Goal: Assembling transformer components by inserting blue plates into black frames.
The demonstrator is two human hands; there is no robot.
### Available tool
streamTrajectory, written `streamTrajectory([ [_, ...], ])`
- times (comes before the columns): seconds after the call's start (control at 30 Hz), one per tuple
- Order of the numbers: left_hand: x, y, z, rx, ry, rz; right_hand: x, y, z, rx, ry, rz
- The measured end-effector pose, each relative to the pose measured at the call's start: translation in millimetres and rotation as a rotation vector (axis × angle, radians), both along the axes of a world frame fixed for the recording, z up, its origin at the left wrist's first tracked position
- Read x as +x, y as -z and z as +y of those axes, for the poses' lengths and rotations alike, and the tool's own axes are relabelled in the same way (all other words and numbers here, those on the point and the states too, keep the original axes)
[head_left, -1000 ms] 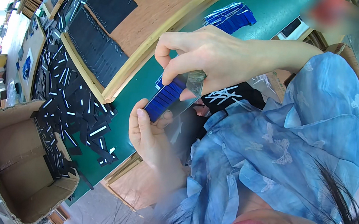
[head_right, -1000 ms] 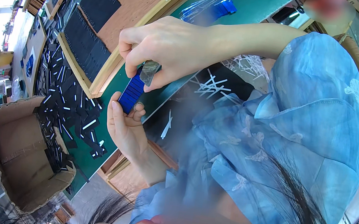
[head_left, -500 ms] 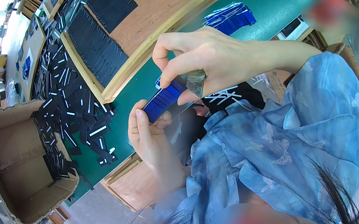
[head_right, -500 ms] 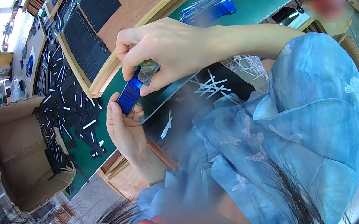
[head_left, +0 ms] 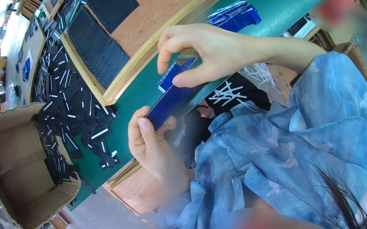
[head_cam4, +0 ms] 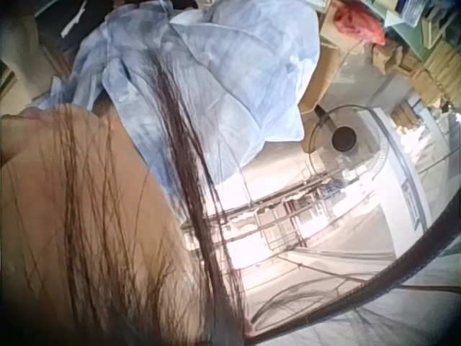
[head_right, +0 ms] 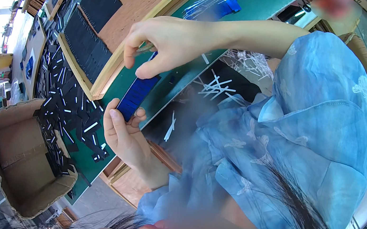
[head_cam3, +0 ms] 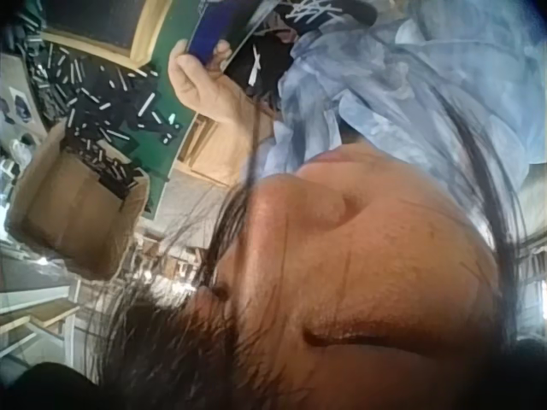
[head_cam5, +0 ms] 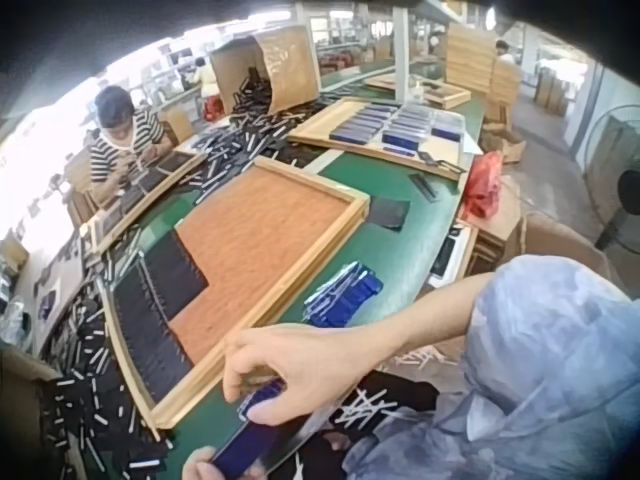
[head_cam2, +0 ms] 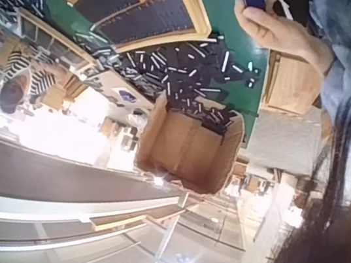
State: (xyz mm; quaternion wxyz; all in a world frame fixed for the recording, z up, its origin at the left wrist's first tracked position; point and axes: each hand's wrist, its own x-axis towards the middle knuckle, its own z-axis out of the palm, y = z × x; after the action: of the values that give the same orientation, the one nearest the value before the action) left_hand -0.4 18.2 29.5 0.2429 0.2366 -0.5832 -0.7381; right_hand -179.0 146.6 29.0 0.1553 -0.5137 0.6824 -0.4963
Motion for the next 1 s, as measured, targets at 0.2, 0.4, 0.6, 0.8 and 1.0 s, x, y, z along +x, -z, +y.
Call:
streamTrajectory([
  [0.2,-2,-12,13,-0.192,-0.059,-0.095,14,-9,-12,-0.01,0.06,0.101],
  [0.4,-3,-17,0,-0.041,-0.016,-0.086,-4,-4,-3,0.131,0.064,-0.001],
  [0.6,-10,15,-19,-0.517,-0.237,-0.145,2,-13,-1,0.037,-0.059,-0.152],
  [0.8,-11,10,-46,0.418,0.378,0.172,4,-1,-4,-0.234,-0.073,-0.197],
  [1.0,-19,10,-33,0.757,0.41,0.207,1,-11,-38,-0.239,-0.23,-0.22],
])
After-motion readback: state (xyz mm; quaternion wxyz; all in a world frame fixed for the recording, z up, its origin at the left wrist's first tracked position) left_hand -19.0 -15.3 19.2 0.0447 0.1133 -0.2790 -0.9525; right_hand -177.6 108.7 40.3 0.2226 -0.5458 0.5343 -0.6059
